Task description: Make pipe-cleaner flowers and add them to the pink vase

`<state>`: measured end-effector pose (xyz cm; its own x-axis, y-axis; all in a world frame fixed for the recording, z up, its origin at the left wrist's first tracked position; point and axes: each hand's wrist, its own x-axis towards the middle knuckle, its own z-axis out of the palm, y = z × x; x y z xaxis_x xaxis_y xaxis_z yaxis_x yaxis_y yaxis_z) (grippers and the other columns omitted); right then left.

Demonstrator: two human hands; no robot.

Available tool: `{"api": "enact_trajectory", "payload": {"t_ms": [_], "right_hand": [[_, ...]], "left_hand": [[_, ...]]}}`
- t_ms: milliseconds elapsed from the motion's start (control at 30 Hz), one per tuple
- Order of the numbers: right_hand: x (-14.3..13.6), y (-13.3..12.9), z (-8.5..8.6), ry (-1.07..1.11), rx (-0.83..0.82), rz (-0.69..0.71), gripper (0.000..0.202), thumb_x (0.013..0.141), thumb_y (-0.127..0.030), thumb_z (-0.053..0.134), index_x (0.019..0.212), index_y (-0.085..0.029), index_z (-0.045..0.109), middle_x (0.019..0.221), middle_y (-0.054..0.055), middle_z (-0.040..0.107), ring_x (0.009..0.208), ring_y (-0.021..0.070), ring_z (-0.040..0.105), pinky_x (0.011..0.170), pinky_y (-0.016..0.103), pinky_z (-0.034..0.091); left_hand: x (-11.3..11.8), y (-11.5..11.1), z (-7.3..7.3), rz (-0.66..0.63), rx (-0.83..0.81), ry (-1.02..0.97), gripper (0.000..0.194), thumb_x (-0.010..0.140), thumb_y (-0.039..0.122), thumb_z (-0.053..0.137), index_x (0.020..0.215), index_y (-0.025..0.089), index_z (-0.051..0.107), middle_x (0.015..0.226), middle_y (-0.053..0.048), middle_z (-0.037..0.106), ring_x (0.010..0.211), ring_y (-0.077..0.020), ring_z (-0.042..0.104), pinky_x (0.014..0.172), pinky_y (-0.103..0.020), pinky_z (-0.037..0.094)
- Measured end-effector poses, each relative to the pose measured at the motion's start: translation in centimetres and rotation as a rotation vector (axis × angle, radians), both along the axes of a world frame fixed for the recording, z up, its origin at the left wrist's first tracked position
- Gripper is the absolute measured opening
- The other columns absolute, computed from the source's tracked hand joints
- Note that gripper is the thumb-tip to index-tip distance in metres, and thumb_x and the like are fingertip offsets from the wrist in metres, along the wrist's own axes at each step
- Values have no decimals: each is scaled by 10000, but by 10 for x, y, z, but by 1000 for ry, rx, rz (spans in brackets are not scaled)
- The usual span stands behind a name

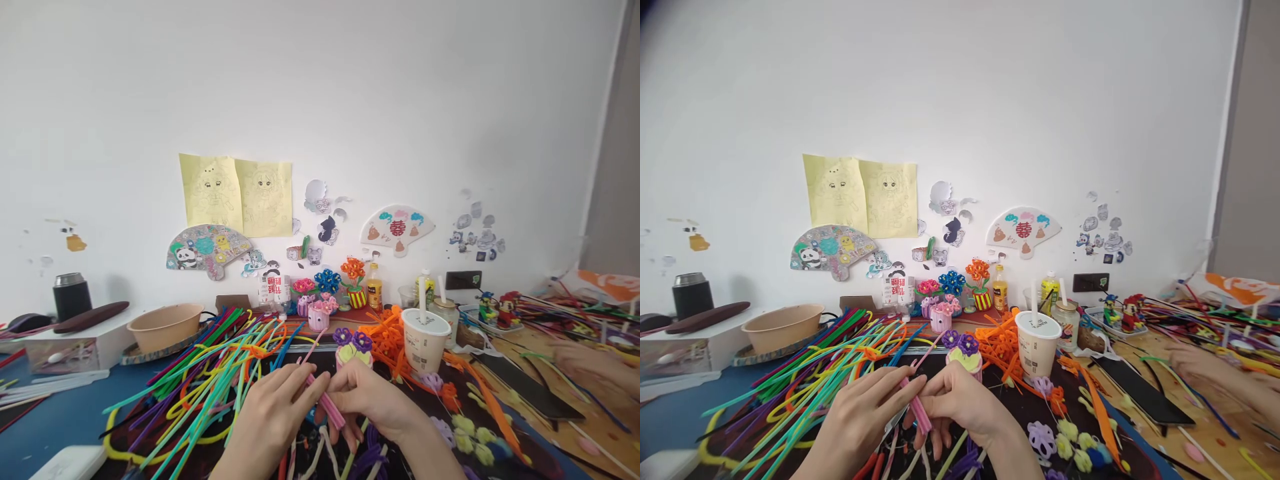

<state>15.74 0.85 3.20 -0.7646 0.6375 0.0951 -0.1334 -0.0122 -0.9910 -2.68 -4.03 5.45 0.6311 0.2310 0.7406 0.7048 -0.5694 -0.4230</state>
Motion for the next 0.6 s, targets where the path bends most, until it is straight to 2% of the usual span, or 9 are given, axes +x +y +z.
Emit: {"api": "enact_trajectory", "payload": {"t_ms": [167,333,400,600], "right_hand": [[4,0,2,-24,6,26,505,704,-572,704,750,-69,737,602,54,683,304,26,471,335,128,342],[7,2,0,-31,44,46,554,795,-606,587,743,-68,708,596,48,668,323,35,463,373,147,354],[7,3,0,-35,62,39,579,796,-630,565,729,-70,696,590,41,657,331,37,456,386,157,362],[8,2,2,-49,83,-4,496,687,-571,720,598,-89,645,502,-24,550,389,50,465,393,164,332]], "left_hand": [[-1,1,-2,14,2,18,425,988,212,240,1056,189,659,941,-79,733,811,-153,689,669,-247,569],[-2,2,-6,24,5,40,412,984,198,251,1062,164,654,959,-90,738,841,-169,696,685,-259,580],[-2,2,-5,35,5,40,415,986,205,245,1061,164,652,956,-87,739,841,-168,697,687,-256,580],[1,-1,-4,34,26,38,395,981,182,255,1055,162,642,956,-88,729,826,-162,691,676,-247,576]]}}
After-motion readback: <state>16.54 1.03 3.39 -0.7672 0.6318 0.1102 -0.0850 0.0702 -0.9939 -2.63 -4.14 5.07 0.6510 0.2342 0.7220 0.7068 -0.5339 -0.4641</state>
